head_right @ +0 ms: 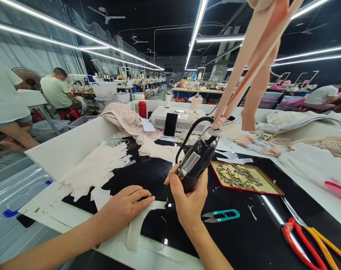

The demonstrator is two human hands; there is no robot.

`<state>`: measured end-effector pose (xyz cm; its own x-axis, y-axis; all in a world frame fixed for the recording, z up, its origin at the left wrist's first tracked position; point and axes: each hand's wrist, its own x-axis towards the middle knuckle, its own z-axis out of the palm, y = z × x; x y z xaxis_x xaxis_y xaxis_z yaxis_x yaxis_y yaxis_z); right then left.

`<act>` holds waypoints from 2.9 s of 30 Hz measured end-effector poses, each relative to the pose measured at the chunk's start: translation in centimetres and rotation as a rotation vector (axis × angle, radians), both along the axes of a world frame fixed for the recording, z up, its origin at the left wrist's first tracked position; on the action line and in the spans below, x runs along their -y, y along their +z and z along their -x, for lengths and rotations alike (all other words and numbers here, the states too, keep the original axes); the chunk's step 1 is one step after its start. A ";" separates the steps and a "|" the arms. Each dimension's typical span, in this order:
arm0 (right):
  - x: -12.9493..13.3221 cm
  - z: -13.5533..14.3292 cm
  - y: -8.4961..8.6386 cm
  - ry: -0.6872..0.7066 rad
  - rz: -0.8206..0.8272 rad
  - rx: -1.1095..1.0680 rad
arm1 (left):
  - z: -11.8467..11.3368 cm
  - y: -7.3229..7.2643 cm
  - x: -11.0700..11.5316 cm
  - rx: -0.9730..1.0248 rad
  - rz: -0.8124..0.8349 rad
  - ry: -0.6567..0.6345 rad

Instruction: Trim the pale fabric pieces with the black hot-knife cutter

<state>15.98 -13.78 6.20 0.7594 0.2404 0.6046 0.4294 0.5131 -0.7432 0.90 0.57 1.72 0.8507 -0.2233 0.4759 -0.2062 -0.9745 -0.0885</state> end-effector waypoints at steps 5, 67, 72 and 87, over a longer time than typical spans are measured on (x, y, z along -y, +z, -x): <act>0.0 -0.2 -0.2 0.001 0.001 0.021 | -0.3 0.3 0.4 0.018 -0.003 -0.100; -1.1 0.8 0.4 0.083 -0.039 -0.037 | 0.4 -1.3 0.1 -0.131 0.285 -0.112; -1.5 1.5 -0.1 0.117 -0.053 -0.030 | 0.4 -0.8 0.3 -0.139 0.302 -0.113; -0.8 0.7 0.0 0.080 -0.061 -0.064 | 0.3 -1.2 0.1 -0.122 0.286 -0.124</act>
